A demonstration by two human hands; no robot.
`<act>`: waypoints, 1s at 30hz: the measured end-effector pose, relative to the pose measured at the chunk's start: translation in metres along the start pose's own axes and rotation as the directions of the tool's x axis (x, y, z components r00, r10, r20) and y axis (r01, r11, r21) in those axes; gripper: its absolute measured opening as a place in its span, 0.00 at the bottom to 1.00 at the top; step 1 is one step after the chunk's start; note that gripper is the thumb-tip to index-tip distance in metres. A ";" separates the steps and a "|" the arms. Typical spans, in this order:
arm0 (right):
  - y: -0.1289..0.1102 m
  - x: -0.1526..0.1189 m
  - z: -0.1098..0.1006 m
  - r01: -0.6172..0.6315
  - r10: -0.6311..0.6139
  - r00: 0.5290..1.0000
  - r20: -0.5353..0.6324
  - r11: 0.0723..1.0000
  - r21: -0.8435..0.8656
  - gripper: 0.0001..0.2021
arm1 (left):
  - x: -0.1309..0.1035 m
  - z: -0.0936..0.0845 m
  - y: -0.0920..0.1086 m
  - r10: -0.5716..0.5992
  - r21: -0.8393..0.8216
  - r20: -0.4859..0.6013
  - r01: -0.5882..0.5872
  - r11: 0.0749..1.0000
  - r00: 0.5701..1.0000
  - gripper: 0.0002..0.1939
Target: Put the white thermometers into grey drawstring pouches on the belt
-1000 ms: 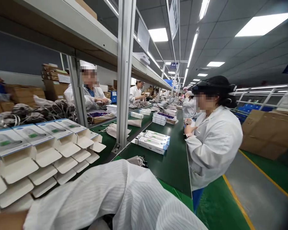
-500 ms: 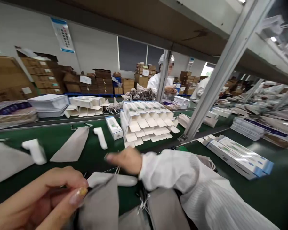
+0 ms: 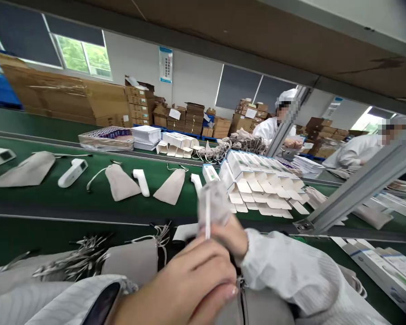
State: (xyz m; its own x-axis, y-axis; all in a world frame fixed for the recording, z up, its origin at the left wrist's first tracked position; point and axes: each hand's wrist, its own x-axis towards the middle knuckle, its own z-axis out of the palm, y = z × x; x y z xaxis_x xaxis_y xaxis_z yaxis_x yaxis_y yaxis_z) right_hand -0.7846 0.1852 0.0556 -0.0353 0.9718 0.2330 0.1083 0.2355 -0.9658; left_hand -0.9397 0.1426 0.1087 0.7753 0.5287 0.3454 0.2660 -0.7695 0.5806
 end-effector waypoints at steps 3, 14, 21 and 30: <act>-0.005 0.038 -0.047 -0.014 -0.131 0.949 -0.288 0.891 -0.454 0.28 | -0.009 0.030 -0.016 -0.087 0.268 0.134 0.049 0.962 0.987 0.06; 0.020 0.029 -0.021 0.318 -0.016 0.948 0.318 0.090 -0.944 0.26 | -0.016 0.073 -0.039 -0.066 0.616 0.136 -0.032 0.787 0.989 0.12; 0.047 0.024 0.004 0.570 -0.216 0.812 0.543 0.495 -0.656 0.16 | -0.019 0.076 -0.039 -0.028 0.592 0.151 -0.068 0.803 0.988 0.09; 0.037 0.022 -0.015 0.536 -0.530 0.844 0.086 0.823 -0.188 0.14 | -0.017 0.067 -0.045 -0.098 0.546 0.197 -0.026 0.837 0.975 0.12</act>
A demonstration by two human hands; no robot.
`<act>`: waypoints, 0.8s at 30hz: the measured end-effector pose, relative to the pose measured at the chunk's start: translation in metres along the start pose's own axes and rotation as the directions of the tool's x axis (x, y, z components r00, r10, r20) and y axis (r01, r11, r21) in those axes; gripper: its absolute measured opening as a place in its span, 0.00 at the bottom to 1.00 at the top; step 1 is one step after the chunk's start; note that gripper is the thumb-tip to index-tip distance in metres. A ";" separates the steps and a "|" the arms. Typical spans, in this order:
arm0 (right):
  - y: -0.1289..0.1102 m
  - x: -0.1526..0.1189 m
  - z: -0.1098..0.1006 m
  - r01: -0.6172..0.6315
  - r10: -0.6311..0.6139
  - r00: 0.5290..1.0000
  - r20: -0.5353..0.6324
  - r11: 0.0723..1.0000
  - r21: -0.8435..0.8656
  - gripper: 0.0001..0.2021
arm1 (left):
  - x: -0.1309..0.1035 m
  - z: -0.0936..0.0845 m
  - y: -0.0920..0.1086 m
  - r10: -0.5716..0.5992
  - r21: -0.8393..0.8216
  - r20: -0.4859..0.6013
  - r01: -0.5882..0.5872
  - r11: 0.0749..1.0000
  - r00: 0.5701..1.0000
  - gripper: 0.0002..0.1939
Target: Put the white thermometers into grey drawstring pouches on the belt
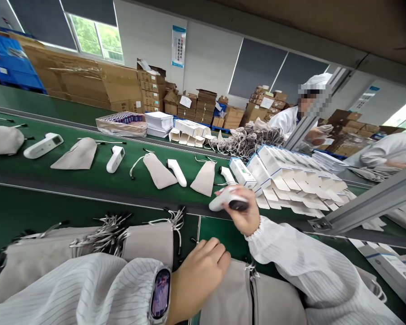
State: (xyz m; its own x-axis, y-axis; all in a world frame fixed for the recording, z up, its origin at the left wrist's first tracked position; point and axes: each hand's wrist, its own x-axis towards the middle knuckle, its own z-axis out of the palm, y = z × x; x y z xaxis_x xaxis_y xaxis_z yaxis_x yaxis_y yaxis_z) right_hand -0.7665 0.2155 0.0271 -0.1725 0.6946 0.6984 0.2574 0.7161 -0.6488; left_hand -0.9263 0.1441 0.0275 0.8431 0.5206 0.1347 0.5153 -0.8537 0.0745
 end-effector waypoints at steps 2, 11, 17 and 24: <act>0.001 -0.006 0.000 0.064 -0.063 0.994 0.086 0.998 -0.011 0.15 | 0.000 -0.002 0.001 0.017 0.082 -0.025 -0.015 0.997 1.000 0.11; 0.000 -0.003 -0.010 0.023 -0.023 0.998 0.053 1.000 -0.014 0.14 | 0.002 -0.007 -0.001 0.019 0.140 -0.034 -0.014 0.990 0.999 0.12; -0.005 0.024 -0.028 -0.208 0.344 0.898 -0.274 0.881 0.424 0.19 | 0.003 -0.003 -0.003 0.014 0.159 -0.029 -0.009 0.987 0.999 0.13; -0.006 0.031 -0.039 -0.253 0.432 0.864 -0.259 0.817 0.518 0.20 | 0.008 0.003 -0.012 -0.042 -0.003 -0.009 0.042 0.999 0.999 0.16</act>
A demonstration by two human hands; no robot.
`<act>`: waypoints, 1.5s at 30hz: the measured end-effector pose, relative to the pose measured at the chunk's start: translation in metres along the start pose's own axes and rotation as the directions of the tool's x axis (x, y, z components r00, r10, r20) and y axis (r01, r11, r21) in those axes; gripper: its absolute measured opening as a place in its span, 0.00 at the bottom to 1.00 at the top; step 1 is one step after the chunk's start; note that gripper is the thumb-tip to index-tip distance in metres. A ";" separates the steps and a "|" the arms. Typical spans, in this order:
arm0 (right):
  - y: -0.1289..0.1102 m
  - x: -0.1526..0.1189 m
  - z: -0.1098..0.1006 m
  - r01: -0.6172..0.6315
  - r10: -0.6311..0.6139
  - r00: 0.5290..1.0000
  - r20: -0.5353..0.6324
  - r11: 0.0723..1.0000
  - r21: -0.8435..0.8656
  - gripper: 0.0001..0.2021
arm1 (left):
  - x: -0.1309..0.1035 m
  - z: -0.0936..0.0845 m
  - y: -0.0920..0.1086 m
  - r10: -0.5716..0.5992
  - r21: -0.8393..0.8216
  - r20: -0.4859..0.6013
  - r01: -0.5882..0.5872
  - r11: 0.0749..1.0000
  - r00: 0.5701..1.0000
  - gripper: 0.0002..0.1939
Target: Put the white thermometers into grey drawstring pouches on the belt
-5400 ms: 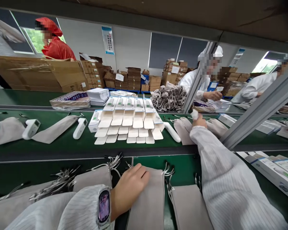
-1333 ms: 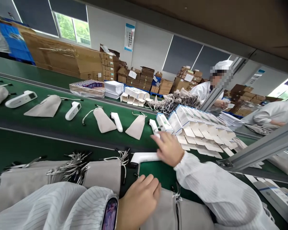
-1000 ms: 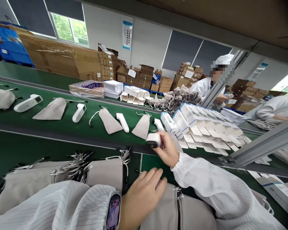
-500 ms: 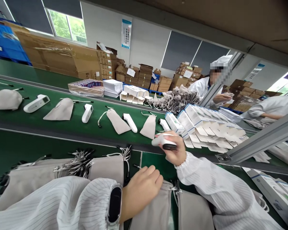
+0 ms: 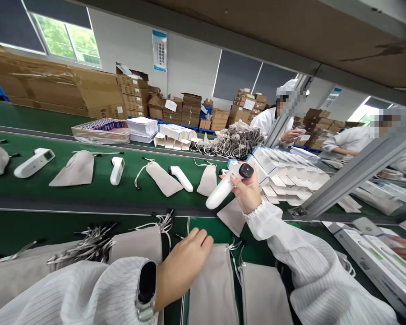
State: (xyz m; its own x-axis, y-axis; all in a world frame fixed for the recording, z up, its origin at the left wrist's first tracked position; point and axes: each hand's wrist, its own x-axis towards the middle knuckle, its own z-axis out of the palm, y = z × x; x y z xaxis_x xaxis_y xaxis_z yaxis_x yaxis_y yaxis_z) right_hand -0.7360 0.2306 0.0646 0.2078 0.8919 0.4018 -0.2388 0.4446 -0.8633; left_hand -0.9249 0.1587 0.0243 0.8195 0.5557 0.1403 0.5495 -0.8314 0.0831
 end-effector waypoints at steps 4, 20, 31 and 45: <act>0.004 0.001 -0.003 -0.016 0.015 1.000 -0.024 1.000 -0.002 0.20 | 0.001 -0.002 -0.002 -0.008 -0.018 0.032 0.008 1.000 0.999 0.16; -0.002 0.003 -0.006 -0.102 0.103 0.995 -0.018 0.994 0.045 0.20 | 0.004 -0.002 -0.005 0.032 0.061 0.060 -0.036 0.998 0.998 0.10; -0.025 -0.011 0.010 -0.251 0.245 0.967 0.069 0.962 0.104 0.17 | 0.015 -0.039 -0.019 -0.231 -0.650 0.023 0.190 0.736 0.973 0.11; -0.006 -0.047 0.030 -0.316 0.584 0.675 0.452 0.782 -0.538 0.27 | 0.020 -0.054 -0.037 -0.390 -0.591 -0.224 0.194 0.783 0.893 0.10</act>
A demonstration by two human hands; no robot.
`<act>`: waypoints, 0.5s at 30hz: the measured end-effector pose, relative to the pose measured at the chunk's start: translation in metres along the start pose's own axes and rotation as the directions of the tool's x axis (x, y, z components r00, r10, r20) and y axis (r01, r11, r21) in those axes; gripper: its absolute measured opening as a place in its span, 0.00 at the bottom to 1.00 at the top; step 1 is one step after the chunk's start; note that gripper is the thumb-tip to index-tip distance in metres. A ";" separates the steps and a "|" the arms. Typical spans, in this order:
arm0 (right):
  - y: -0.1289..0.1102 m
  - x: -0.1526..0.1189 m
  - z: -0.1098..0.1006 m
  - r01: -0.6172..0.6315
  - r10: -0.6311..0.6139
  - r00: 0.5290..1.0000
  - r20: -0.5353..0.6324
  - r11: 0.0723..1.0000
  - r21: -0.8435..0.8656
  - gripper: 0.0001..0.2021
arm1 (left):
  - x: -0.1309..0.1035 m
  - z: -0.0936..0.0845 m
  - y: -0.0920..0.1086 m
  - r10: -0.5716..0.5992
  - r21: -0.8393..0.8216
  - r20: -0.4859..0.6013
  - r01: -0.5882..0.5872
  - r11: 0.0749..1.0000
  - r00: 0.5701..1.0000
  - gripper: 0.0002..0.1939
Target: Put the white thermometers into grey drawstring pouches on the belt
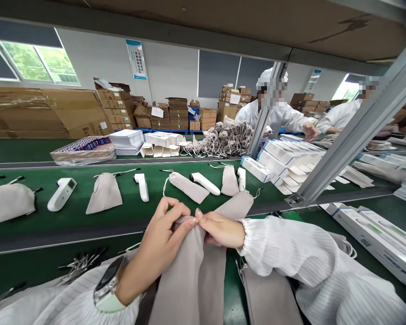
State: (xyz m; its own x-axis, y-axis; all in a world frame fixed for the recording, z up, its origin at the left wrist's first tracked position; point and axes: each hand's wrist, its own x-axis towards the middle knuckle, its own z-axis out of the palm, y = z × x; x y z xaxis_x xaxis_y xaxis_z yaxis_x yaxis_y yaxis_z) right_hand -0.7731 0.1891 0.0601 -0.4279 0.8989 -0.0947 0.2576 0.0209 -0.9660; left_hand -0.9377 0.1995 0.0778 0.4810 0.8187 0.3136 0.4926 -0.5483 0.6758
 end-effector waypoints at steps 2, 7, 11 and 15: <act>0.002 0.003 -0.025 0.156 -0.192 0.956 -0.222 0.973 -0.168 0.26 | 0.001 -0.010 0.003 -0.090 0.028 0.116 0.087 0.996 0.989 0.12; 0.005 0.005 -0.058 0.238 -0.302 0.842 -0.446 0.951 -0.194 0.22 | -0.004 -0.032 0.015 -0.195 -0.075 0.422 0.248 0.966 0.885 0.21; -0.003 0.000 -0.007 0.353 -0.349 0.930 0.115 0.936 -0.017 0.30 | -0.008 -0.025 0.018 -0.152 -0.233 0.175 0.191 0.954 0.973 0.17; -0.018 0.000 -0.037 0.358 -0.385 0.844 -0.374 0.923 -0.141 0.26 | -0.012 0.003 0.004 0.012 -0.051 0.066 -0.009 0.999 0.998 0.15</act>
State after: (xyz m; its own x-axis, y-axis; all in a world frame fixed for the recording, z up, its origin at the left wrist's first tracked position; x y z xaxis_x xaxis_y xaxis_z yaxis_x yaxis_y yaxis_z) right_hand -0.7450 0.2047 0.0862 -0.1365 0.9143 0.3814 0.2068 0.4028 -0.8916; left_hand -0.9392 0.1866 0.0750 0.5340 0.7988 0.2770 0.4505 -0.5460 0.7064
